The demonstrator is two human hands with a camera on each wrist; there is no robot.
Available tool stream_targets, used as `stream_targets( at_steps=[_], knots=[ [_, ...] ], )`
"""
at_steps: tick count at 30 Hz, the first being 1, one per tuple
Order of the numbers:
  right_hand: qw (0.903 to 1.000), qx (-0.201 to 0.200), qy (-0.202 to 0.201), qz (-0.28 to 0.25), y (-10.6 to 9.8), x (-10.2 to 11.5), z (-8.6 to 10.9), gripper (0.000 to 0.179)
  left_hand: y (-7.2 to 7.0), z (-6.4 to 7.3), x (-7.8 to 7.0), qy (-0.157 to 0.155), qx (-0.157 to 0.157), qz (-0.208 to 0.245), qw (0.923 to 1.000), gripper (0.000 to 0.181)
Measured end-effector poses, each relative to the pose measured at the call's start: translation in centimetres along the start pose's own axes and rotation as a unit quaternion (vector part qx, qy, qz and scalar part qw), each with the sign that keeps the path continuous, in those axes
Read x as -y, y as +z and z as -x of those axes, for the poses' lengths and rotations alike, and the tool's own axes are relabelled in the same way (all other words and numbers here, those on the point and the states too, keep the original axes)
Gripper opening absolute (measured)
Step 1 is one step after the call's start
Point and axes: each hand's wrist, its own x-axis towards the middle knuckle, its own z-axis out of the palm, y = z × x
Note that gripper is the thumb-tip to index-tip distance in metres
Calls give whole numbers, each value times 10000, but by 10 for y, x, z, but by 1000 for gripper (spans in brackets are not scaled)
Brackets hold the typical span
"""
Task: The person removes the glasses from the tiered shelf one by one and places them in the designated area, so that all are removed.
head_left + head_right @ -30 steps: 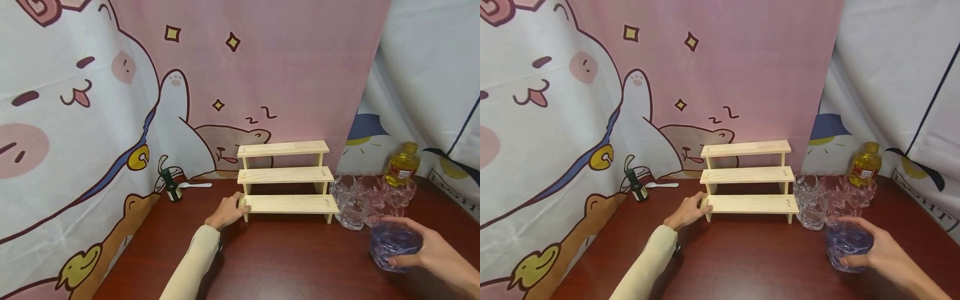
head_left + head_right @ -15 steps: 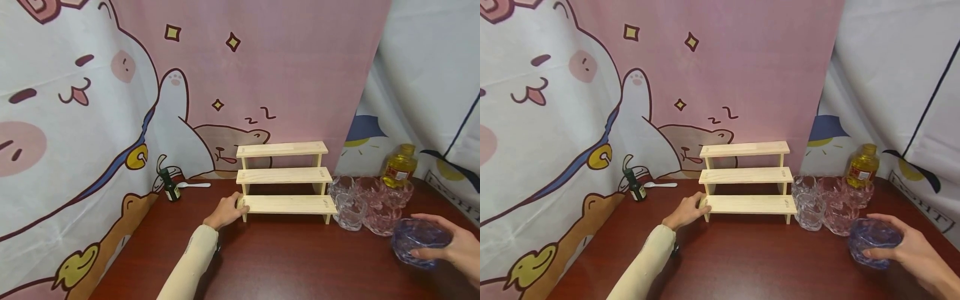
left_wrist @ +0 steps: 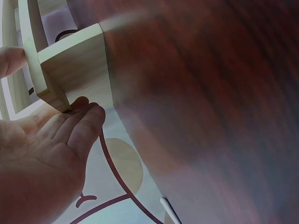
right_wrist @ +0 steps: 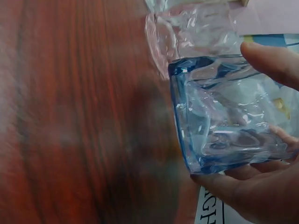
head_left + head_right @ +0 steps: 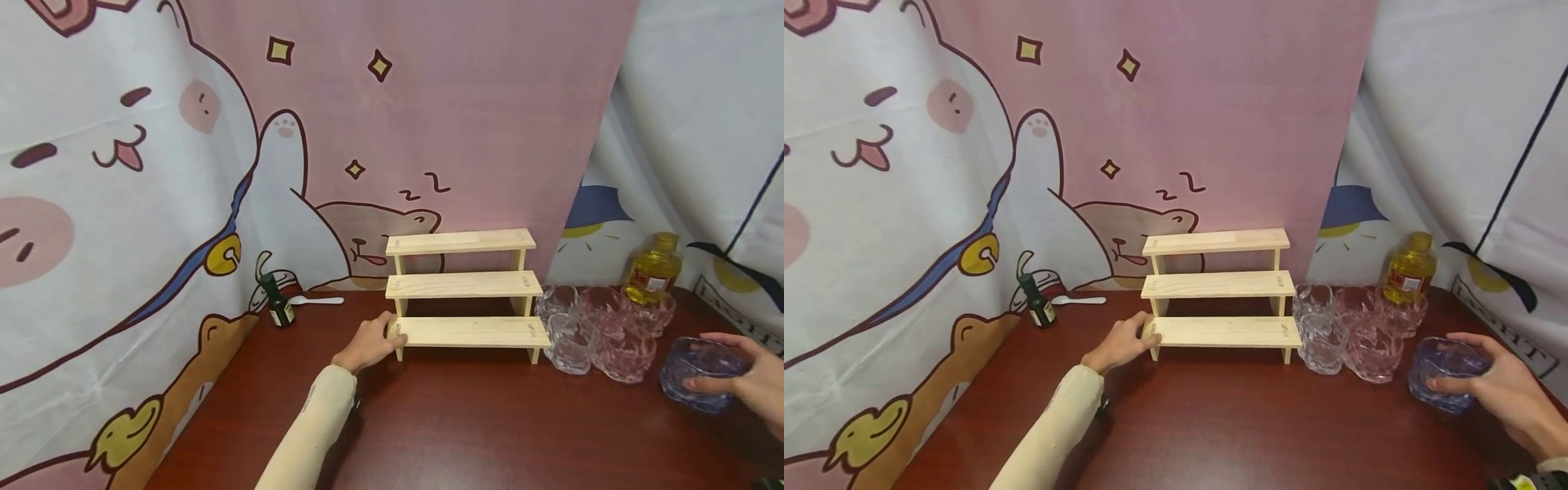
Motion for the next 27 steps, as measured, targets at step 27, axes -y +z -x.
stream_targets(
  at_steps=[27],
  knots=[
    [9994,97,-279,161,13,9,-29,105,2,0,1,-2,-21,87,10000,48]
  ],
)
